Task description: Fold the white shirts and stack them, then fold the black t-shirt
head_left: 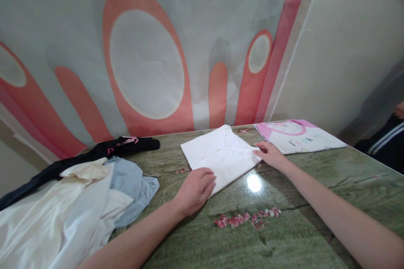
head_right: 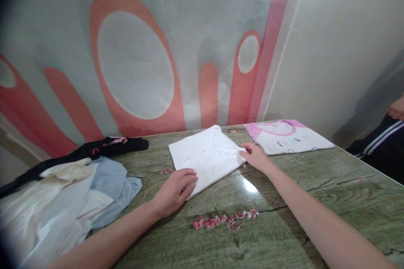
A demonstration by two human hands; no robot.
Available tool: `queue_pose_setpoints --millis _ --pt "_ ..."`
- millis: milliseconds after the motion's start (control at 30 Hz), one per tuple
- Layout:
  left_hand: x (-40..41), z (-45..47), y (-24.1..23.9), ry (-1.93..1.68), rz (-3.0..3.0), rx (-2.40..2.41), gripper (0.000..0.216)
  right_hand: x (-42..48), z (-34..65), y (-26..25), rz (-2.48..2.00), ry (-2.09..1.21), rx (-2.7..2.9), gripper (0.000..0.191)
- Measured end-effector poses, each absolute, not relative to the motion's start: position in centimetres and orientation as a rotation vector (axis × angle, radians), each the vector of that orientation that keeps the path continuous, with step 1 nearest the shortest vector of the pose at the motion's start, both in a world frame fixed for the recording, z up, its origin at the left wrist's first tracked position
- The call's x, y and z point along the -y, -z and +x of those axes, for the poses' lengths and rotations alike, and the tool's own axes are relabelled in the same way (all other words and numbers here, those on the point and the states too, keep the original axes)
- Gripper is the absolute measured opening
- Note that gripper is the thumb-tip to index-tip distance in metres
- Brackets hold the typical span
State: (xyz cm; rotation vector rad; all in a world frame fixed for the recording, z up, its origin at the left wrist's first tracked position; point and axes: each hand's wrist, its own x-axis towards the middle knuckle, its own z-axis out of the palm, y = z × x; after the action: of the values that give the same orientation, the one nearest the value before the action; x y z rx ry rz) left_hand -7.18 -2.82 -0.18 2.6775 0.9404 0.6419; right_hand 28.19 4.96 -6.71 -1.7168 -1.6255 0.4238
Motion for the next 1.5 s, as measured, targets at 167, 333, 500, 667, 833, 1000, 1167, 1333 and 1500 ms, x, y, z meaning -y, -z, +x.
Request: queue_pose_setpoints --millis 167,333,500,667,833,1000,1167,1333,1500 --pt "3.0 -7.2 0.2 -0.667 2.695 -0.91 0.028 -4.9 28.1 7.1 -1.647 -0.444 1.642 0.034" --pt "3.2 -7.1 -0.3 -0.616 2.712 -0.971 0.023 -4.7 27.8 6.7 -1.561 -0.415 1.665 0.031" --pt "3.3 -7.1 -0.4 -0.53 2.799 -0.983 0.019 -4.6 27.5 6.7 -1.517 -0.265 1.667 0.032" --pt "3.3 -7.2 -0.1 -0.488 2.85 -0.985 0.01 -4.4 26.9 6.5 -1.493 -0.137 1.676 0.032" --pt "3.2 -7.1 0.0 -0.572 2.874 -1.035 0.001 -4.3 26.6 6.1 -1.434 -0.024 1.686 0.031" --pt "3.4 -6.9 0.2 -0.513 2.877 -1.04 0.009 -4.7 26.9 6.9 -1.447 -0.052 1.767 0.031" --pt "3.8 -6.8 0.0 -0.382 2.856 -1.04 0.014 -4.6 27.1 7.0 -1.5 -0.058 1.804 0.033" --pt "4.0 -6.7 -0.6 -0.333 2.857 -1.033 0.01 -4.4 26.9 6.7 -1.521 -0.039 1.825 0.03" --pt "4.2 -6.7 -1.0 -0.322 2.837 -1.044 0.02 -4.1 26.8 6.3 -1.539 -0.031 1.788 0.029"
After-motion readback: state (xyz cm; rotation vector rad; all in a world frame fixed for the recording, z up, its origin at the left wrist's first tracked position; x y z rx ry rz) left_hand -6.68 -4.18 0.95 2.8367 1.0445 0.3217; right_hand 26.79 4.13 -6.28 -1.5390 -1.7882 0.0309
